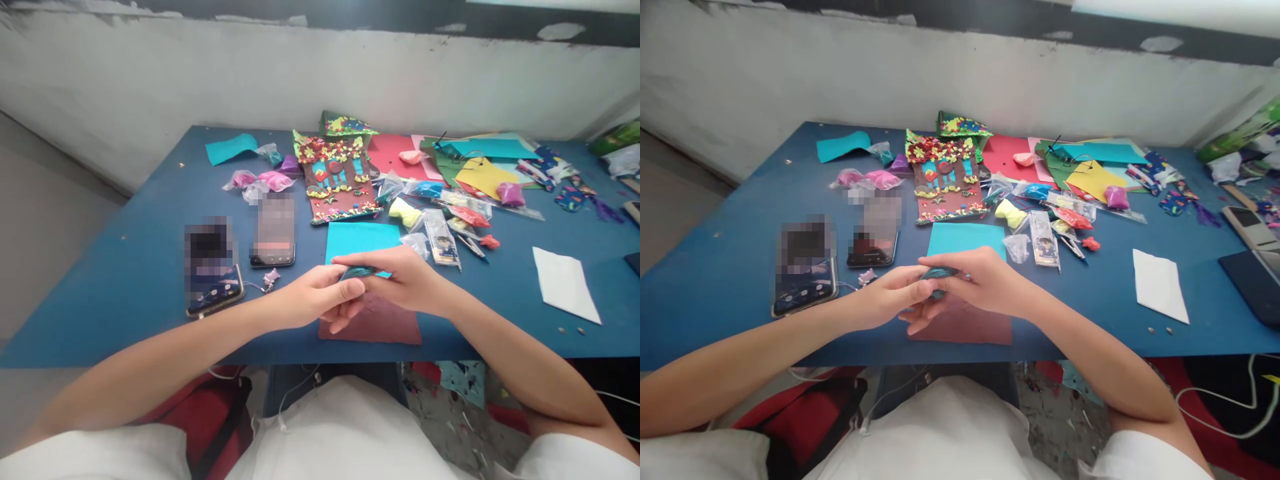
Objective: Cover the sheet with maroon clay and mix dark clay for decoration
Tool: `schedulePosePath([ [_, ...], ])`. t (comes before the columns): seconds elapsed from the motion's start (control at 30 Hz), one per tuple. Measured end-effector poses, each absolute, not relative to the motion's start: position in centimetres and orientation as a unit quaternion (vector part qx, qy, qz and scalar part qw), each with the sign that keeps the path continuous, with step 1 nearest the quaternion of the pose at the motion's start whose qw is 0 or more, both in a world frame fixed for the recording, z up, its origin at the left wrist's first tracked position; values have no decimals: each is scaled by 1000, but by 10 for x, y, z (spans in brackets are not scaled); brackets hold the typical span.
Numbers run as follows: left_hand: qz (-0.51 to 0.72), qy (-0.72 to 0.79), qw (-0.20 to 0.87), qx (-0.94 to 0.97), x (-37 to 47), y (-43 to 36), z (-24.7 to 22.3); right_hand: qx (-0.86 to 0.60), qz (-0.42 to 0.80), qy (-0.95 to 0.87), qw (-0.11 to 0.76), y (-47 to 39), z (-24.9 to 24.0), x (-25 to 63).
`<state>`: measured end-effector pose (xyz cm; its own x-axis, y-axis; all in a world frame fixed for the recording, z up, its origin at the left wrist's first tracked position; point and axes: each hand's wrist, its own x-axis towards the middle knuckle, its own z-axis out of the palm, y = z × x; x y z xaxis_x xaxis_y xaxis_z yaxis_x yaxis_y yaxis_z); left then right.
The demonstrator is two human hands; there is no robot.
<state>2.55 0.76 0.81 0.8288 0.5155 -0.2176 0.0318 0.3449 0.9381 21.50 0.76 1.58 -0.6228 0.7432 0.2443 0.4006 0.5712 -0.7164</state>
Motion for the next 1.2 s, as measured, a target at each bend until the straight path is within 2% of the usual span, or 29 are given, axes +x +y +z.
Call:
schedulePosePath([
  [0.17, 210, 286, 761, 543, 24, 7, 16, -386, 394, -755, 354, 21, 23, 228],
  [0.3, 239, 263, 798, 486, 23, 10, 18, -469, 309, -683, 467, 33, 29, 244],
  [0.37, 238, 255, 813, 466, 24, 11, 17, -442, 283, -701, 483, 31, 29, 245],
  [0.5, 222, 227, 812, 489, 28, 12, 14, -325, 308, -808, 383, 17, 22, 230],
  [0.63, 159, 260, 768, 563, 28, 9, 12, -294, 297, -870, 260, 9, 15, 222],
  [0.77, 185, 287, 773, 535, 25, 8, 13, -322, 301, -852, 282, 19, 21, 233],
  [0.9, 219, 301, 773, 514, 26, 12, 13, -435, 252, -766, 401, 30, 27, 245],
  [1.0, 230, 301, 787, 487, 28, 14, 12, -436, 217, -744, 458, 29, 25, 243],
  [1.07, 233, 280, 799, 478, 30, 13, 11, -377, 242, -788, 423, 23, 21, 236],
  [1.2, 187, 266, 789, 521, 31, 10, 11, -303, 270, -876, 262, 12, 15, 225],
])
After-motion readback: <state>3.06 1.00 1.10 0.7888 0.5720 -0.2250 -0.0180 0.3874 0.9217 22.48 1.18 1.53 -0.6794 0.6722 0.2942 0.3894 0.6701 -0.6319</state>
